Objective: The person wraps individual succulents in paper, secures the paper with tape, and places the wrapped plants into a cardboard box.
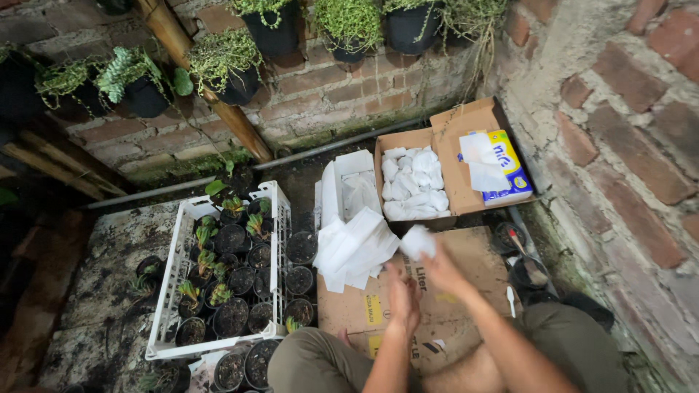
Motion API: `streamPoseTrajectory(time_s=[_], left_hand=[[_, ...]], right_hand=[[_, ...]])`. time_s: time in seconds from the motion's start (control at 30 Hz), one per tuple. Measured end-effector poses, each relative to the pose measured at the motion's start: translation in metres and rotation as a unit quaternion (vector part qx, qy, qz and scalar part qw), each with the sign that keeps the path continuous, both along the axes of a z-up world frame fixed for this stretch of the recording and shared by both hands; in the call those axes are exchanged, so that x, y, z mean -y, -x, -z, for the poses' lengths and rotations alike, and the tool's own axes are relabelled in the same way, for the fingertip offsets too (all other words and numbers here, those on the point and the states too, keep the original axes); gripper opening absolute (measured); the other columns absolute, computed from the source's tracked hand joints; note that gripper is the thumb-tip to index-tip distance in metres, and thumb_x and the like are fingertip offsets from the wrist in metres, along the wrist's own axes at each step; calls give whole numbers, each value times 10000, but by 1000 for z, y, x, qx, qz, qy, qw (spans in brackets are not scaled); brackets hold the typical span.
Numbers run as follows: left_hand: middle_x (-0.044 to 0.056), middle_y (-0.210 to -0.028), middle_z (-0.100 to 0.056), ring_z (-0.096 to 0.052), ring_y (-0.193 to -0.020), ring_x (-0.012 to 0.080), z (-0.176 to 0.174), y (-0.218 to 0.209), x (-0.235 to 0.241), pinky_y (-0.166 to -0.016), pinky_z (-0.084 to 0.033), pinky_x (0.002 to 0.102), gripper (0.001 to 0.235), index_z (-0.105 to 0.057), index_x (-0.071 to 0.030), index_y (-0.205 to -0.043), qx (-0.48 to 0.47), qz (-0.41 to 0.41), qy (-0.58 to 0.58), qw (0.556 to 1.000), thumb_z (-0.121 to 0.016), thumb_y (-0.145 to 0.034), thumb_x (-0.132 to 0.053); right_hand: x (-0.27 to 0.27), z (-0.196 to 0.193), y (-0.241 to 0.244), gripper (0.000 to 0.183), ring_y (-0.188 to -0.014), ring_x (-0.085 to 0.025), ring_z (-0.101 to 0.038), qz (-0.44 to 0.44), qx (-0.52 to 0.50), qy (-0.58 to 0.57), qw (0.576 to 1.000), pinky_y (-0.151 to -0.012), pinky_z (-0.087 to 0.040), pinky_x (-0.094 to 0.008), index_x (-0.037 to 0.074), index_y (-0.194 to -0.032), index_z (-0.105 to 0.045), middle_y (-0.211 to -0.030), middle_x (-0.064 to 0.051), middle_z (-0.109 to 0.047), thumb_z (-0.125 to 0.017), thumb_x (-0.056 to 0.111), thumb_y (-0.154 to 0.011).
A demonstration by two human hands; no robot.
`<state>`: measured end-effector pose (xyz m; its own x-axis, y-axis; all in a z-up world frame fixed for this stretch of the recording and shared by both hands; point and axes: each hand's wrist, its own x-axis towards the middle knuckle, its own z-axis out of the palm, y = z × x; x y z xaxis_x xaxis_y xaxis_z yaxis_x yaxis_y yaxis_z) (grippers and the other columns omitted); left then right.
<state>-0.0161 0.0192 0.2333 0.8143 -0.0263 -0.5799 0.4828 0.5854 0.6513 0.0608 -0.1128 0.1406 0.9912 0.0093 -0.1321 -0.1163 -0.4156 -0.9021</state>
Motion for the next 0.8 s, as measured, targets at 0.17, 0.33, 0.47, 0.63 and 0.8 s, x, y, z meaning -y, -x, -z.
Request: streamPoseTrajectory(time_s=[0.17, 0.33, 0.47, 0.63, 0.8], left_hand=[[-36, -727, -360, -353, -675, 103, 77, -25, 16, -728, -349, 281, 209, -380, -215, -793, -42, -85, -11, 995, -516, -927, -128], [-50, -627, -334, -276, -550, 75, 80, -33, 13, -495, -183, 262, 302, -354, -208, -678, -17, -111, -4, 994, -493, -924, -99], [-47, -683, -389, -363, -649, 75, 70, -32, 12, -618, -292, 248, 272, -367, -245, -707, -47, -102, -7, 994, -485, -911, -110], [-27, -761, -517, -491, -722, 86, 68, -34, 14, -668, -407, 244, 127, -519, -217, -833, -98, -100, -6, 990, -552, -950, -179], [-24, -757, -479, -469, -705, 89, 67, -34, 12, -683, -420, 244, 127, -516, -208, -852, -90, -107, 4, 990, -554, -961, -156]], right_hand=[[28, 7, -117, 715, -1323, -513, -394, 131, 66, 168, 975, -1102, -307, -590, 86, -1578, -255, -1564, -207, -410, -502, 425, -998], [2, -19, -140, 711, -1058, -529, -584, 183, 93, 296, 933, -922, -466, -575, 104, -1536, -315, -1116, -337, -636, -650, 192, -916], [2, 12, -150, 345, -1011, -414, -598, 178, 116, 476, 853, -795, -523, -487, 63, -1276, -584, -1155, -230, -597, -541, 139, -943], [9, 36, -166, 243, -768, -240, -636, 230, 234, 631, 703, -568, -573, -308, 44, -1119, -697, -977, -70, -566, -553, 73, -926], [22, 54, -165, 316, -924, -312, -679, 127, 161, 589, 782, -647, -618, -380, -1, -1188, -687, -1068, -170, -686, -538, 3, -910]])
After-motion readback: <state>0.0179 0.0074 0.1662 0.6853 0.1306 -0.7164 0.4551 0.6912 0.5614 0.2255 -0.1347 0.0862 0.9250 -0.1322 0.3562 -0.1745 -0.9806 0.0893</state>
